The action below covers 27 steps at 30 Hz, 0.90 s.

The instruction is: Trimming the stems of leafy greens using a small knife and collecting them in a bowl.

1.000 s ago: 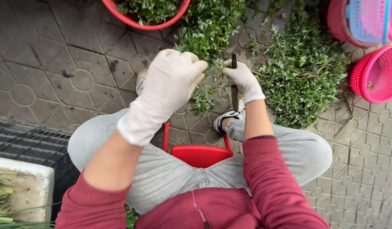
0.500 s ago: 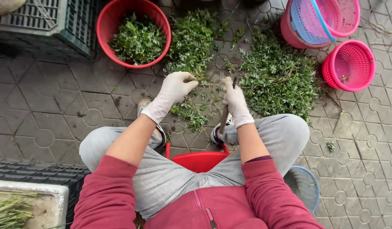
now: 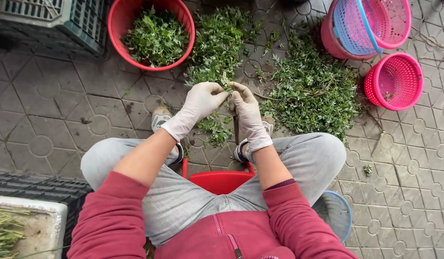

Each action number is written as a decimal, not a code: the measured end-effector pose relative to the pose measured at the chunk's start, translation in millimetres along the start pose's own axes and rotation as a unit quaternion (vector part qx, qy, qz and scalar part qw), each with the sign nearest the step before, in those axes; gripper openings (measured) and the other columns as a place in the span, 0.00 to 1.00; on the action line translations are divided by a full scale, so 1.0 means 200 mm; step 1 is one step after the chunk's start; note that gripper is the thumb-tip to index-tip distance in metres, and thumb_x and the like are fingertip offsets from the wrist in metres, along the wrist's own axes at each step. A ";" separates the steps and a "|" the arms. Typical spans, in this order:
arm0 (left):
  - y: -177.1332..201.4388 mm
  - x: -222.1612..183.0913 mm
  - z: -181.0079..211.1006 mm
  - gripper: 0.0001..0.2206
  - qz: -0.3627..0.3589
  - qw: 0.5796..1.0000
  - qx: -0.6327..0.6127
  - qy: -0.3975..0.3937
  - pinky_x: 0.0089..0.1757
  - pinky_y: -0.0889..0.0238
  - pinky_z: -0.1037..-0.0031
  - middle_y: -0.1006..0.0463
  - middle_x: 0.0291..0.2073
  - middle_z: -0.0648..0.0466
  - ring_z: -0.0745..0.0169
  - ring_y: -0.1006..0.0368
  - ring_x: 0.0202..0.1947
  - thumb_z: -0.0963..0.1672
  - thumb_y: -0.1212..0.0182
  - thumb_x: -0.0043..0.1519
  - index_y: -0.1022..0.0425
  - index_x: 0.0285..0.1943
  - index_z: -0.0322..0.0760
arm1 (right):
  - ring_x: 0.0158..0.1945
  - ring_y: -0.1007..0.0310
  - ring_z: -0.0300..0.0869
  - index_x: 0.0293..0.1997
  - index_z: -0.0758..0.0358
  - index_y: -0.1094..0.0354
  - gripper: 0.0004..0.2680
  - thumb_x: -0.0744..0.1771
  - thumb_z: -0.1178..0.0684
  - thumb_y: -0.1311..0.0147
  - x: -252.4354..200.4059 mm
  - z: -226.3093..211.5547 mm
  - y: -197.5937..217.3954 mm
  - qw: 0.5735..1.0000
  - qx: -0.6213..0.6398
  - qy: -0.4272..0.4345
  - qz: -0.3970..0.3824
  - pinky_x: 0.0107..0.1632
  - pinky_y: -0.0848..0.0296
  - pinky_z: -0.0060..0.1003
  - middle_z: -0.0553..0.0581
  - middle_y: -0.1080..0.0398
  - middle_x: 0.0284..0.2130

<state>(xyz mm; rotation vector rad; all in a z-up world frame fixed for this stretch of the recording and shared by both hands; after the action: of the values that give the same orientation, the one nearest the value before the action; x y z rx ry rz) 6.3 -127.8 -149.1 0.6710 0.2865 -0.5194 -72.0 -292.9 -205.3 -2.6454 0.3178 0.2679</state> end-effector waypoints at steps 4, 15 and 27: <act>-0.02 -0.02 0.02 0.08 0.003 1.000 -0.027 -0.004 0.55 0.27 0.67 0.12 0.32 0.65 0.58 0.15 0.50 0.55 0.31 0.62 0.11 0.44 0.61 | 0.23 0.37 0.36 0.74 0.55 0.33 0.22 0.71 0.43 0.34 0.01 0.04 0.04 0.998 0.048 -0.024 -0.019 0.26 0.40 0.27 0.55 0.34 0.21; -0.05 -0.06 0.03 0.06 -0.020 0.999 -0.040 0.004 0.54 0.26 0.66 0.12 0.31 0.66 0.59 0.14 0.48 0.54 0.29 0.61 0.11 0.42 0.64 | 0.21 0.34 0.39 0.56 0.55 0.27 0.10 0.72 0.46 0.36 0.04 0.03 0.06 0.991 0.093 -0.023 0.090 0.26 0.36 0.29 0.59 0.34 0.19; 0.13 -0.02 0.00 0.06 0.019 0.994 -0.107 0.029 0.52 0.27 0.74 0.13 0.29 0.72 0.73 0.15 0.42 0.54 0.29 0.62 0.10 0.45 0.65 | 0.21 0.49 0.20 0.47 0.52 0.26 0.05 0.72 0.47 0.37 0.10 -0.04 0.28 0.948 0.200 -0.079 0.235 0.22 0.52 0.13 0.43 0.23 0.29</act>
<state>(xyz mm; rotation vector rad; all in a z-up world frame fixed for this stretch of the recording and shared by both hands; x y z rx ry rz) 17.9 -109.8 -134.0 0.4830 0.3781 -0.4270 -66.1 -347.7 -226.9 -2.1062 0.8527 0.5035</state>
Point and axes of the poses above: each hand's wrist, its own x-axis towards the middle knuckle, its own y-axis out of the back of the hand, z = x × y, the point moved 4 cm from there along x, towards the middle knuckle
